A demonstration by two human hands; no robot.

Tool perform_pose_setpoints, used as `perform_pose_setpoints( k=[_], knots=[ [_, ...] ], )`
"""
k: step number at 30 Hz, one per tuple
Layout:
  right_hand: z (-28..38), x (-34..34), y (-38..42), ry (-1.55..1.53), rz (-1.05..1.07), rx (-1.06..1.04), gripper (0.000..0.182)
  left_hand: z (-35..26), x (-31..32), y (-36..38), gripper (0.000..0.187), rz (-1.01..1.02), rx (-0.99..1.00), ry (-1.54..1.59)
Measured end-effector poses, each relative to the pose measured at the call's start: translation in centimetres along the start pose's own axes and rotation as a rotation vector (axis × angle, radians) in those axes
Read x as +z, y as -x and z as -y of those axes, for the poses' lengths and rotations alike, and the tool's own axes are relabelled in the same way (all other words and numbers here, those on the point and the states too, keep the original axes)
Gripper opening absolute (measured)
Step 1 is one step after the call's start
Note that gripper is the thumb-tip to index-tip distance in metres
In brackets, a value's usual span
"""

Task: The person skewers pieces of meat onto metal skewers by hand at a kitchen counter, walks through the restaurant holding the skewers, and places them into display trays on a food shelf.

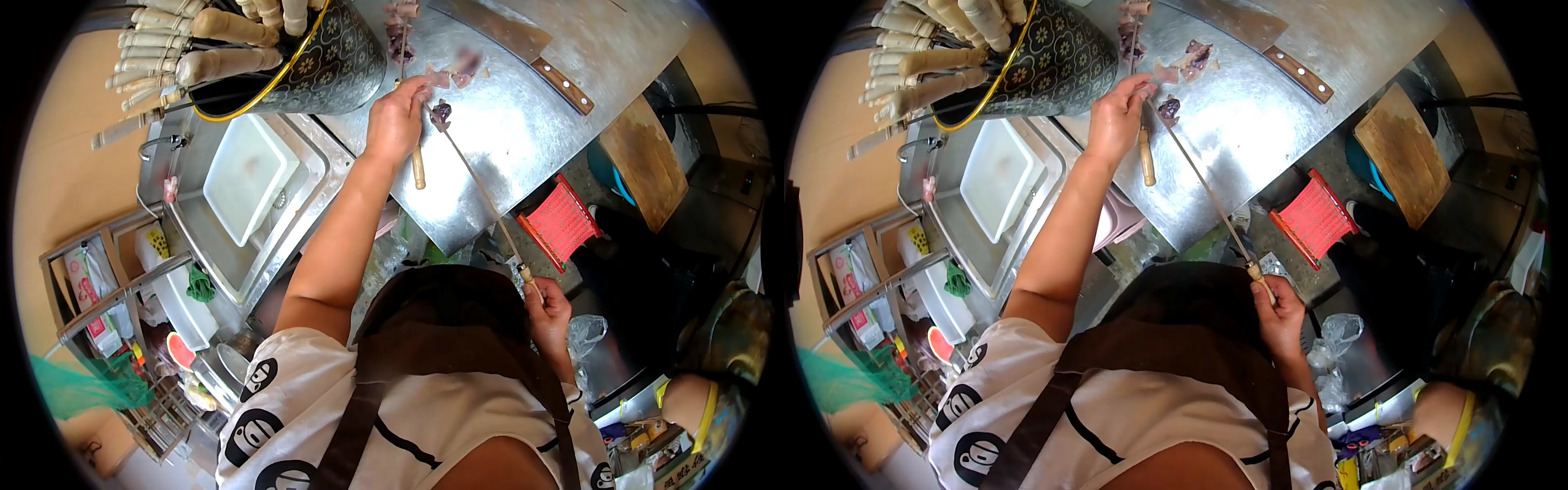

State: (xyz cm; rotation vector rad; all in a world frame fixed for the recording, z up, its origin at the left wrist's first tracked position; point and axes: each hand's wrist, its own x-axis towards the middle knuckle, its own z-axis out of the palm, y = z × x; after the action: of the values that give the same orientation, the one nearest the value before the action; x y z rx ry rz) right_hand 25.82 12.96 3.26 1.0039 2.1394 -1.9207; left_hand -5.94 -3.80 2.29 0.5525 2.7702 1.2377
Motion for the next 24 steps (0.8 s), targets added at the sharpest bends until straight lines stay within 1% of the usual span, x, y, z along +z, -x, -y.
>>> perform_pose_setpoints(
  k=[2, 4, 5, 7, 11, 13, 14, 16, 17, 19, 21, 23, 24],
  knots=[
    [0.7, 0.6, 0.1, -0.012, 0.005, 0.025, 0.01, -0.1, 0.5, -0.1, 0.022, -0.025, 0.0, -0.011],
    [1.2, 1.2, 0.1, -0.153, 0.058, 0.095, 0.01, 0.3, 1.2, 0.1, 0.021, -0.112, -0.036, -0.023],
    [1.6, 1.5, 0.1, -0.153, 0.059, 0.095, 0.01, 0.5, 1.2, 0.1, 0.021, -0.113, -0.038, -0.023],
    [2.4, 1.8, -0.4, -0.244, 0.117, 0.203, 0.01, 0.5, 1.6, 0.0, 0.021, -0.134, -0.035, -0.047],
    [1.2, 1.9, -0.9, -0.225, 0.101, 0.184, 0.009, 0.1, 0.9, -0.2, 0.021, -0.093, 0.019, -0.055],
    [0.4, 1.4, -1.2, -0.196, 0.08, 0.082, 0.008, 0.6, 1.0, -0.6, 0.022, 0.01, -0.003, 0.028],
    [0.1, 1.0, -1.3, -0.196, 0.08, 0.081, 0.008, 1.0, 0.9, -0.7, 0.022, 0.009, -0.003, 0.028],
    [-0.4, 0.1, -1.3, -0.226, 0.088, 0.096, 0.007, 1.5, 0.6, -1.0, 0.025, 0.096, -0.114, 0.437],
    [-0.5, -0.3, -1.3, -0.226, 0.087, 0.094, 0.007, 1.6, 0.4, -1.0, 0.025, 0.095, -0.112, 0.438],
    [-0.6, -0.8, -1.2, -0.291, 0.097, 0.11, 0.006, 1.3, -0.4, -1.0, 0.029, 0.108, -0.224, 0.698],
    [-0.9, -1.2, -1.1, -0.282, 0.104, 0.099, 0.006, 1.4, -0.9, -1.1, 0.032, 0.126, -0.257, 0.734],
    [-1.4, -1.4, -1.1, -0.274, 0.107, 0.088, 0.006, 1.3, -1.1, -1.0, 0.029, 0.116, -0.37, 0.811],
    [-1.6, -1.5, -1.1, -0.253, 0.103, 0.086, 0.006, 1.2, -1.2, -0.9, 0.029, 0.115, -0.369, 0.811]
  ],
)
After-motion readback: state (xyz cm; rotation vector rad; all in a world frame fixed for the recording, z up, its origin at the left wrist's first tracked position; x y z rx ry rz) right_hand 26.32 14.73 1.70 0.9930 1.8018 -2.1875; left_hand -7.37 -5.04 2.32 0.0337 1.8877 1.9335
